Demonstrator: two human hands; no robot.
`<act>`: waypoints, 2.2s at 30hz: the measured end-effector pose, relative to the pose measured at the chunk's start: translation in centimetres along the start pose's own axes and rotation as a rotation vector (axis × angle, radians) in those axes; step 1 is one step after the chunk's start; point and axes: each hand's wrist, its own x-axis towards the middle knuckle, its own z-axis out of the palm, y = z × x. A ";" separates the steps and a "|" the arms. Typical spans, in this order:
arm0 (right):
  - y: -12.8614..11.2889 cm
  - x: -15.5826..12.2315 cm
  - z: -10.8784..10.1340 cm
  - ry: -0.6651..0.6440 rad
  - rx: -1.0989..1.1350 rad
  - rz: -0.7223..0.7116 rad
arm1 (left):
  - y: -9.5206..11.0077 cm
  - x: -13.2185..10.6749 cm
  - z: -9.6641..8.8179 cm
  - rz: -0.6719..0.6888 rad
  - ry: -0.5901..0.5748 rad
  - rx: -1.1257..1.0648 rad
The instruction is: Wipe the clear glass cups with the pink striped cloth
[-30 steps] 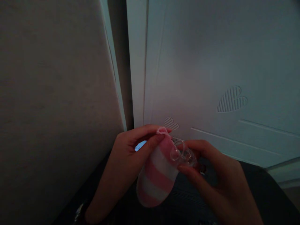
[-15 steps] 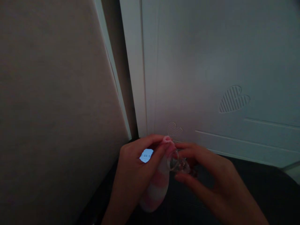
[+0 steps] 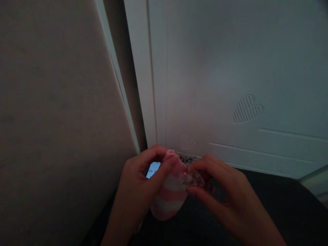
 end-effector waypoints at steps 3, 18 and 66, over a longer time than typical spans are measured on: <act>-0.2 0.0 -0.1 -0.009 0.039 -0.011 | -0.3 -0.1 0.1 -0.011 -0.006 0.001; -0.3 -0.4 -0.3 0.022 0.091 -0.022 | -0.3 -0.3 0.7 0.005 -0.040 -0.302; -0.7 -1.1 -0.3 0.270 -0.004 0.017 | 0.1 -0.6 0.4 -0.008 -0.086 -0.398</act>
